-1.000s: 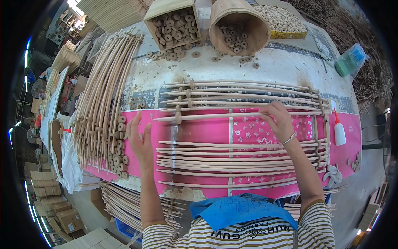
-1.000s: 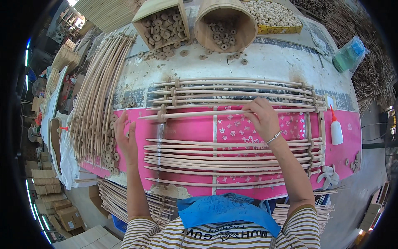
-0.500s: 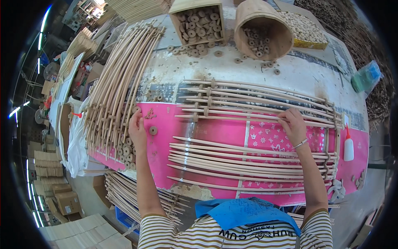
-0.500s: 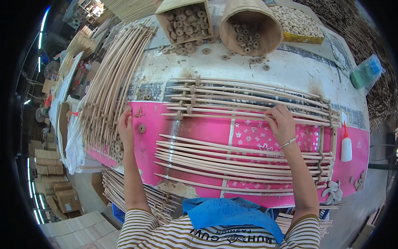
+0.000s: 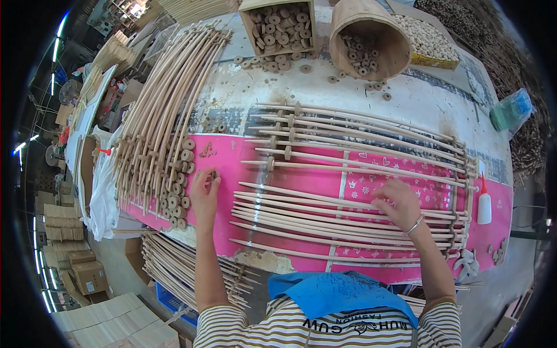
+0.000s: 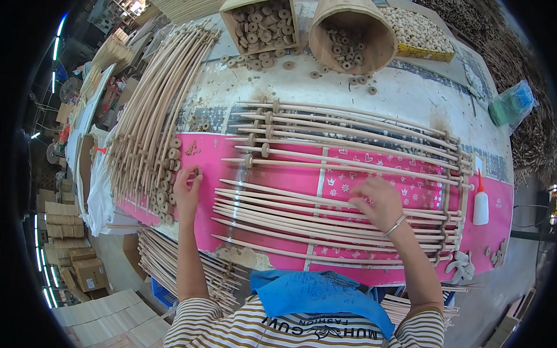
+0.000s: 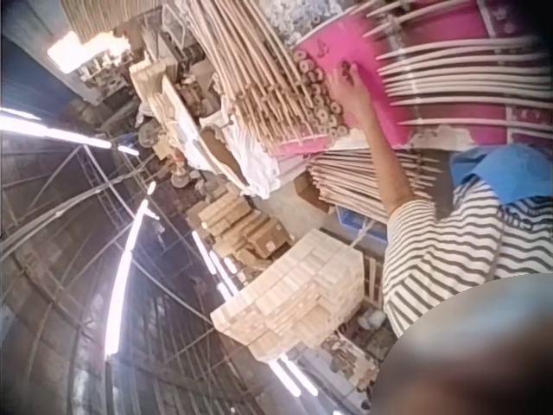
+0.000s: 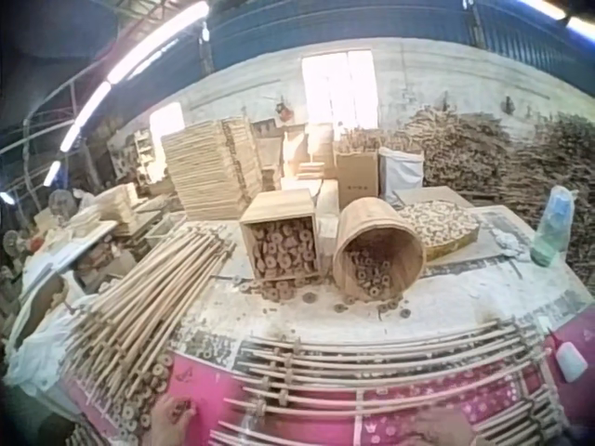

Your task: Glue and assemble small wooden rings onto a wooden dowel frame in a workshop setting.

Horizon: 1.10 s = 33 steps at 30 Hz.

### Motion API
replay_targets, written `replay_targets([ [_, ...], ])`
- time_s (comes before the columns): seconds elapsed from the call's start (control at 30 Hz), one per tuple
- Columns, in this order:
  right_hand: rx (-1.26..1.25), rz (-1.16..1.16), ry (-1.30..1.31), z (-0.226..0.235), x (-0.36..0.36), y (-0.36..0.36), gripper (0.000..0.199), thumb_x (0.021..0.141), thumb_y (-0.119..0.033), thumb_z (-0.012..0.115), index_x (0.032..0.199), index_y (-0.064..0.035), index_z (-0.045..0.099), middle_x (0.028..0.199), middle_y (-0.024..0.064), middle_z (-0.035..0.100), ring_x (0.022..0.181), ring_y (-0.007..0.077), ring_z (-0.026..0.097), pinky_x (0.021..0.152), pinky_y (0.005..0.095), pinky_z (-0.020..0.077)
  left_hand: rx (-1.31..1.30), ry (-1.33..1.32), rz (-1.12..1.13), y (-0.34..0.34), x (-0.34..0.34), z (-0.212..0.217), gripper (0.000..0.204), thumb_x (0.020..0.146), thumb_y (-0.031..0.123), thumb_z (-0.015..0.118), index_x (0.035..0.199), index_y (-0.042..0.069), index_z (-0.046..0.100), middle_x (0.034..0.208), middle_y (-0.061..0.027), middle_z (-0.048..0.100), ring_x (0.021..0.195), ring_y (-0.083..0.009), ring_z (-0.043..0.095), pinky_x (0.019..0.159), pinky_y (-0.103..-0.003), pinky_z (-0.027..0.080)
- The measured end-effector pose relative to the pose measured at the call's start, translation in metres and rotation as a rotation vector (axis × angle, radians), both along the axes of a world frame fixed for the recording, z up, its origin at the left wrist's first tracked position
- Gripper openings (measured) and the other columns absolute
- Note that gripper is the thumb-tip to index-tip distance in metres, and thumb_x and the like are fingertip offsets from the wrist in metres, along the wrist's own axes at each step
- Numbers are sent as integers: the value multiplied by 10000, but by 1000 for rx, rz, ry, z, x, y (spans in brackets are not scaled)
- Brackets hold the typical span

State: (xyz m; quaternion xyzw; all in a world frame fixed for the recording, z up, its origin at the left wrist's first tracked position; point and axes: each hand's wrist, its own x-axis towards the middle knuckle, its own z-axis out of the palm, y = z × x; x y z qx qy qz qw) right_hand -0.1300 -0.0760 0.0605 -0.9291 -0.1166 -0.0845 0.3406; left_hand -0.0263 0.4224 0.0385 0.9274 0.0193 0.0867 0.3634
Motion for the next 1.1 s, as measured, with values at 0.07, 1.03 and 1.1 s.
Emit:
replay_targets([
  [0.07,-41,68,133,-4,-10,7,177,840,-204,831,951,-90,753,864,77,683,854,295,659,750,427,529,-140,20,5,-5,-3,-8,311,955,61,735,1265,43,715,1109,-84,690,1002,-193,687,889,-325,551],
  [1.03,101,-59,24,-7,-5,7,143,854,-90,800,973,-35,745,910,100,678,877,287,657,745,388,547,-978,324,51,-31,-23,6,317,1109,221,604,1366,51,679,1129,-24,724,992,-108,694,853,-244,548],
  [1.1,94,-74,44,-8,-4,7,147,852,-89,800,974,-31,742,911,102,678,883,287,659,750,392,548,-985,325,45,-35,-23,9,320,1109,225,604,1365,46,676,1132,-32,723,999,-123,702,854,-247,551],
])
